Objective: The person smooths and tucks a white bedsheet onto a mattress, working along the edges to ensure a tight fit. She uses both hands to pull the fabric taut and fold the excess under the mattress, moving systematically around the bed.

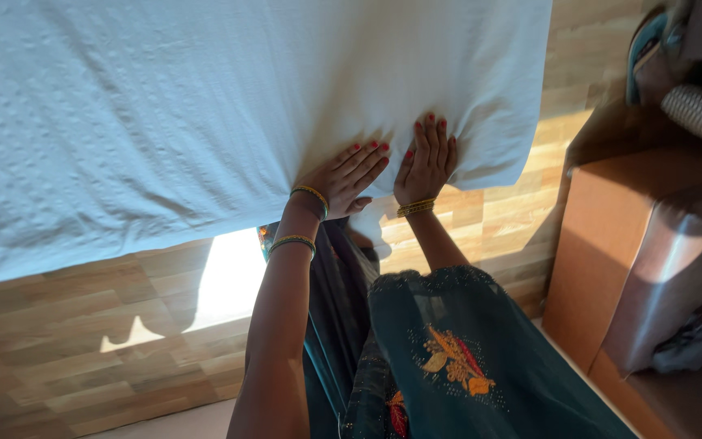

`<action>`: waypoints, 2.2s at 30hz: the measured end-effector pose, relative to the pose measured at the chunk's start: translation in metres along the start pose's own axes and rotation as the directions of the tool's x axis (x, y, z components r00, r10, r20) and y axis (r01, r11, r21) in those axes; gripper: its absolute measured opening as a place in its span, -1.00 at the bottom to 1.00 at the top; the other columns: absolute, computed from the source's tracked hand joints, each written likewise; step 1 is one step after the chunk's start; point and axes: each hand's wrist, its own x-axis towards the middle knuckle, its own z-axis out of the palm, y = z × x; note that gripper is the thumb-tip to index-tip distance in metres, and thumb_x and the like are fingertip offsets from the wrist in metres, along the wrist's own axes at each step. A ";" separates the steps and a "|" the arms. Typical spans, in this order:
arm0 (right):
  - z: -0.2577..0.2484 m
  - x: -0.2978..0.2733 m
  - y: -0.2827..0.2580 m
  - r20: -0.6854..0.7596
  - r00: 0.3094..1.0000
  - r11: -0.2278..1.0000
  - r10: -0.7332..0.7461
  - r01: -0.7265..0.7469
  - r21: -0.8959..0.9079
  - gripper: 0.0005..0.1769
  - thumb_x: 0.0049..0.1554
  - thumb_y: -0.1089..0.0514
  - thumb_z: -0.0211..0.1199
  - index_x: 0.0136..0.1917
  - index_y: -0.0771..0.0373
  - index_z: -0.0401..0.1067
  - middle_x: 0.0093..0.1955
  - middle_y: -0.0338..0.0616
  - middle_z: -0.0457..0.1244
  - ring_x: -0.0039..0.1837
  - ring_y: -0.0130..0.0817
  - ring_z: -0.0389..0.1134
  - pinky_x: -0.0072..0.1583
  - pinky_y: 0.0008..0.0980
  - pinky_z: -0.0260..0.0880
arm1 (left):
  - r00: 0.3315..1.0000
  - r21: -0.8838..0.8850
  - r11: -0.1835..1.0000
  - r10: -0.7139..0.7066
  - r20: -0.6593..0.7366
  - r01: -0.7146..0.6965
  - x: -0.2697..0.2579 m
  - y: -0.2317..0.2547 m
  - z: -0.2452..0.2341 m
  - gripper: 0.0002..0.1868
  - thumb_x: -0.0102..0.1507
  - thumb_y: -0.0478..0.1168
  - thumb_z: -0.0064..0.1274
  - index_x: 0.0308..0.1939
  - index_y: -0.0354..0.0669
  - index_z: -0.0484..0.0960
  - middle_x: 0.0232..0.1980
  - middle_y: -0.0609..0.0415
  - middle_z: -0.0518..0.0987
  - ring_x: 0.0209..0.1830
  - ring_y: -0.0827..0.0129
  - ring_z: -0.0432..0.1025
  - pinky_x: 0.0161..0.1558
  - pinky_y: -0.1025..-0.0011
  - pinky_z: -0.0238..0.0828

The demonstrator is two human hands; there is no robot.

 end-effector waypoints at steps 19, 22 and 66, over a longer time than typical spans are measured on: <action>0.007 -0.006 0.006 0.030 0.999 0.999 -0.030 0.031 -0.034 -0.45 0.43 -0.02 -0.31 0.51 0.26 0.23 0.59 0.06 0.10 0.67 0.00 0.01 0.62 0.10 -0.21 | 0.998 -0.012 1.000 0.009 0.066 -0.008 0.006 -0.005 -0.002 -0.06 0.32 0.30 -0.15 0.59 -0.20 0.00 0.67 -0.05 -0.06 0.67 0.19 -0.18 0.60 0.17 -0.33; 0.008 -0.005 0.006 0.019 0.999 0.998 -0.050 0.050 -0.029 -0.44 0.43 -0.03 -0.32 0.52 0.27 0.22 0.61 0.05 0.08 0.67 -0.01 -0.01 0.62 0.11 -0.23 | 1.000 -0.015 1.000 -0.011 0.000 0.011 0.005 -0.003 -0.004 -0.05 0.30 0.29 -0.09 0.59 -0.19 0.03 0.68 -0.03 -0.05 0.67 0.19 -0.17 0.61 0.15 -0.33; -0.089 0.045 0.262 0.616 0.787 0.722 -0.025 -0.412 0.556 -0.55 0.19 -0.04 0.37 0.18 0.24 0.34 0.11 -0.18 0.26 0.05 -0.43 0.29 0.07 -0.42 0.37 | -0.434 -0.967 -0.129 -0.875 0.216 -0.220 0.249 0.242 0.056 -0.86 0.33 -0.35 0.14 -0.12 -0.35 0.51 -0.16 0.06 0.58 -0.22 0.49 0.58 -0.15 0.51 0.58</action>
